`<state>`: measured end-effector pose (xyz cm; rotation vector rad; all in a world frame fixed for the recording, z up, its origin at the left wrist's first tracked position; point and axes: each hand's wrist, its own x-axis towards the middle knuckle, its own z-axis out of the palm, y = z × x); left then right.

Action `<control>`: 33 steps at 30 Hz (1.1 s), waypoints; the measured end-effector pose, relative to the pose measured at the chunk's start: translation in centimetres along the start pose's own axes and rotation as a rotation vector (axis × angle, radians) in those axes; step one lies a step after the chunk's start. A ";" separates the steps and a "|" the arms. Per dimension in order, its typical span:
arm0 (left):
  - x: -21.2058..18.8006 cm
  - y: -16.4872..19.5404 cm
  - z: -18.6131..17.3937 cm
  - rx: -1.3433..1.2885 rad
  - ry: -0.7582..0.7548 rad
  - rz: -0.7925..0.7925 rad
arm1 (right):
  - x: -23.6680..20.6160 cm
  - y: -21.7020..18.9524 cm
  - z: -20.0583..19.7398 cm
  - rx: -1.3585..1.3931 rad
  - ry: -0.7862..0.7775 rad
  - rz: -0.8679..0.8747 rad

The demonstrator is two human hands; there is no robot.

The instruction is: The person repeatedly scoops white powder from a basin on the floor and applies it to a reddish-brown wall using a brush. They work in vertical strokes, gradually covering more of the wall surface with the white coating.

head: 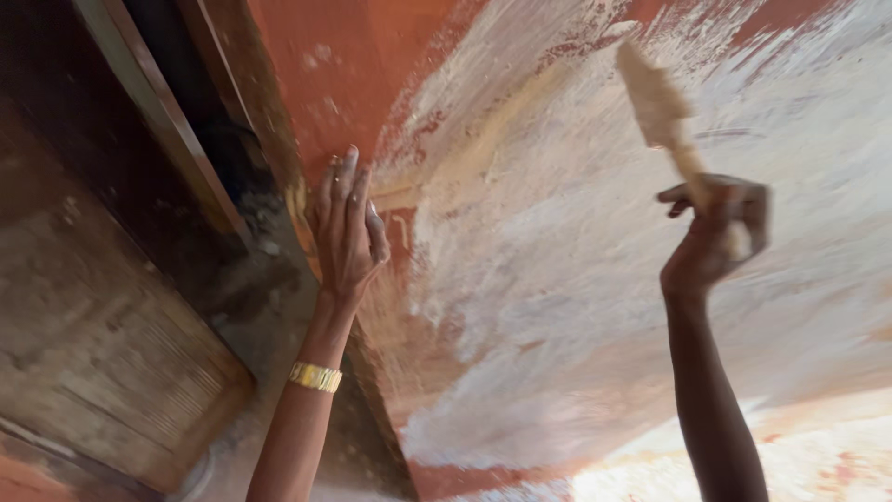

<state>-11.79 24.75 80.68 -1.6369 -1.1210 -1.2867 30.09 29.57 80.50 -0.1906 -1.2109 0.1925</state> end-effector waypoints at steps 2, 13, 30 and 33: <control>0.0 -1.6 0.9 0.083 0.005 0.046 | -1.7 1.7 2.2 -0.233 -0.125 -0.168; -2.0 -4.3 2.7 0.100 0.039 0.147 | -14.6 -2.5 6.4 -0.655 -0.977 -0.693; 0.8 -5.3 1.9 0.117 -0.030 0.212 | 12.9 -4.7 4.6 -0.307 -0.571 -0.393; 3.3 -6.3 2.3 0.093 0.011 0.239 | 11.0 -3.0 7.2 -0.330 -0.511 -0.475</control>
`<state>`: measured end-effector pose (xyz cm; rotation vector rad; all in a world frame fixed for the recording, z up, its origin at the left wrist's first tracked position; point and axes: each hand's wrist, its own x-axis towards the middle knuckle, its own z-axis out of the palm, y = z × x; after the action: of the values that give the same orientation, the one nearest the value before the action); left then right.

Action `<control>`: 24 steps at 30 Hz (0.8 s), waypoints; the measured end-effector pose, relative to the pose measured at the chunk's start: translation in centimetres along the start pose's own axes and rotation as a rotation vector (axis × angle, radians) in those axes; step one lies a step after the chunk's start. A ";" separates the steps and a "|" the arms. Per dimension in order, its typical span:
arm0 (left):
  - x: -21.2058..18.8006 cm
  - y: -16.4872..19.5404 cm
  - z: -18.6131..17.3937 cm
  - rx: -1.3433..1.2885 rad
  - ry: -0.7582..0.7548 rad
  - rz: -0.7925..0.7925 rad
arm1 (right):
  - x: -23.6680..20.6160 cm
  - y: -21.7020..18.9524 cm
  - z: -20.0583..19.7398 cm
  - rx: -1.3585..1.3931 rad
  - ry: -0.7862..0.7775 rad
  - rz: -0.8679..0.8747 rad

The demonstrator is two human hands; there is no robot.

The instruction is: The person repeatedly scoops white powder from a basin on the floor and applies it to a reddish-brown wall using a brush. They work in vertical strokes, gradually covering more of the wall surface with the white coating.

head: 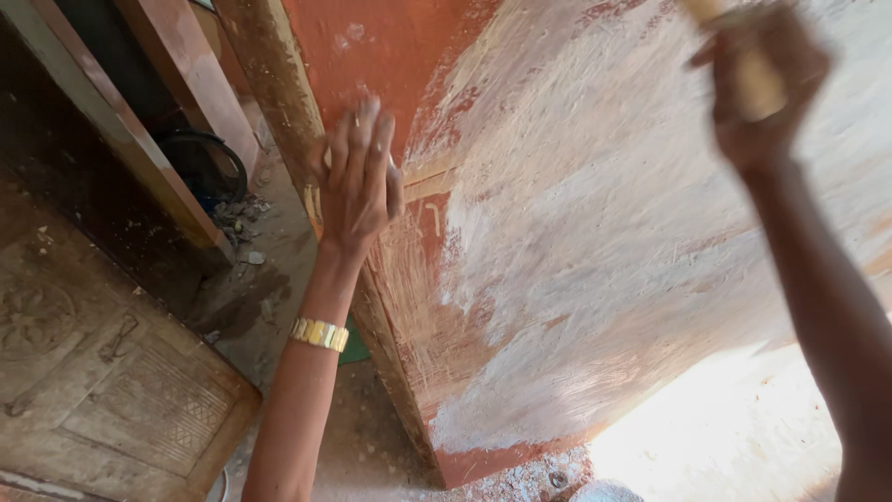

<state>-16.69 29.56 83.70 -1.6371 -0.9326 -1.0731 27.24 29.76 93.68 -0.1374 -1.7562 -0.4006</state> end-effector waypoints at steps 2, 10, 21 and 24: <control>1.1 -0.6 0.6 -0.038 0.046 -0.022 | -2.1 -0.7 3.1 -0.263 -0.136 -0.083; 1.1 -0.7 0.2 -0.074 0.109 0.004 | -12.1 -9.8 10.5 -0.362 -0.534 -0.365; 1.4 -0.4 -0.4 -0.122 0.131 0.027 | -1.7 -6.9 4.7 -0.225 -0.751 -0.167; 1.1 -0.5 -0.2 -0.112 0.106 0.028 | 3.8 -3.9 2.4 -0.428 -0.563 -0.251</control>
<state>-16.89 29.62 84.91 -1.6619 -0.7908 -1.1995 22.97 26.46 96.18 -0.3637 -2.2250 -0.9954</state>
